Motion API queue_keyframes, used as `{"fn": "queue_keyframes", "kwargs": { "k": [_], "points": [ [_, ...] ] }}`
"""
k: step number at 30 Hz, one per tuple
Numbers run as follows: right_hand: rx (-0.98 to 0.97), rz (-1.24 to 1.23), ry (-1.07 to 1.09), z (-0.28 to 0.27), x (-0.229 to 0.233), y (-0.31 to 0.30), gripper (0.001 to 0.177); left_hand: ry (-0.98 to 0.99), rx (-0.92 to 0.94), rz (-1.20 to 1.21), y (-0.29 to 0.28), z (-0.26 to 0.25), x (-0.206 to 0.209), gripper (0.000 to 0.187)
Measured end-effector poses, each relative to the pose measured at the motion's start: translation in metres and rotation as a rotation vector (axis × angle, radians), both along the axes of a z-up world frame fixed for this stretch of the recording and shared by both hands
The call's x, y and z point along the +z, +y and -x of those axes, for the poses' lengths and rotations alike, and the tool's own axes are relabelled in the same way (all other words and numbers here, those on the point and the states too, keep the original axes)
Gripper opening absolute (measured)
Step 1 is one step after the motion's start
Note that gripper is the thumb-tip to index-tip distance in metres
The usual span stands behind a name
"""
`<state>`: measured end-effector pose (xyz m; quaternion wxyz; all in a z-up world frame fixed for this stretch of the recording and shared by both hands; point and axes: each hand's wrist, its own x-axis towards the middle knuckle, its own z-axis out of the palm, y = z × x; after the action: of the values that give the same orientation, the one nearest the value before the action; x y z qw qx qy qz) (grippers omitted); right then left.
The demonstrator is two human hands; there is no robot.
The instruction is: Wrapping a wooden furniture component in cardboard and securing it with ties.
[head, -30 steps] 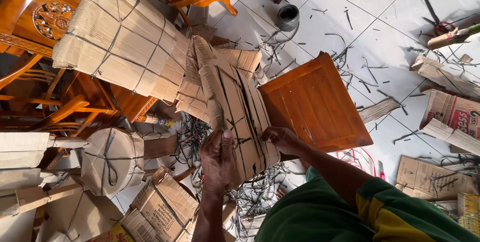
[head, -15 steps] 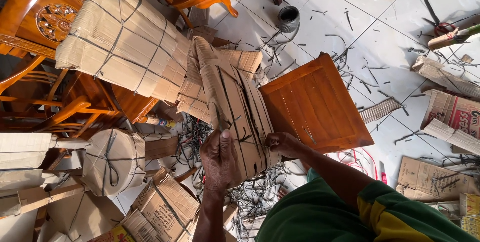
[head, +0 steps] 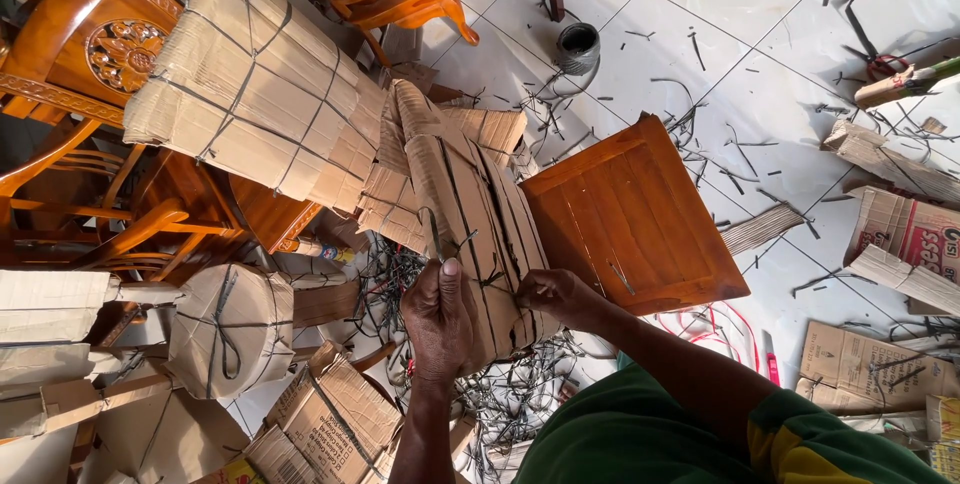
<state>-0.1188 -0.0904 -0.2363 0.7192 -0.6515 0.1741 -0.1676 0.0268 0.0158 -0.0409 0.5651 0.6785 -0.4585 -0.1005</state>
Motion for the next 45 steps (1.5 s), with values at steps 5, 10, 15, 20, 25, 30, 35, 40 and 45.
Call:
{"fn": "queue_keyframes", "kwargs": {
  "k": [5,10,15,20,25,30,35,40,45],
  "points": [
    [-0.074,-0.399,0.021,-0.007,-0.024,0.008,0.020,-0.002,-0.006,0.009,-0.004,0.006,0.016,0.046],
    [-0.089,-0.589,0.001,-0.017,-0.017,0.012,0.029,0.021,-0.005,0.027,-0.004,0.011,0.025,0.046],
    [-0.085,-0.698,-0.028,-0.006,0.000,0.013,0.032,0.017,0.015,0.015,-0.004,0.012,0.025,0.043],
    [-0.100,-0.639,0.004,-0.009,-0.021,0.018,0.033,0.032,0.014,0.005,-0.003,0.011,0.020,0.042],
    [-0.121,-0.534,0.066,-0.023,-0.038,0.017,0.029,0.031,0.026,-0.047,-0.003,0.008,0.017,0.041],
    [-0.145,-0.258,0.068,-0.020,-0.009,0.011,0.022,0.034,0.028,-0.021,-0.003,0.010,0.018,0.041],
    [-0.129,0.245,0.068,-0.021,0.004,0.013,0.018,0.002,0.035,-0.036,-0.004,0.008,0.018,0.040],
    [-0.191,0.275,0.221,-0.024,0.021,0.022,0.012,-0.018,0.048,-0.043,-0.004,0.010,0.024,0.041],
    [-0.231,-0.210,0.161,-0.032,-0.024,0.024,0.012,-0.032,0.052,-0.042,-0.005,0.008,0.018,0.040]
  ]
}}
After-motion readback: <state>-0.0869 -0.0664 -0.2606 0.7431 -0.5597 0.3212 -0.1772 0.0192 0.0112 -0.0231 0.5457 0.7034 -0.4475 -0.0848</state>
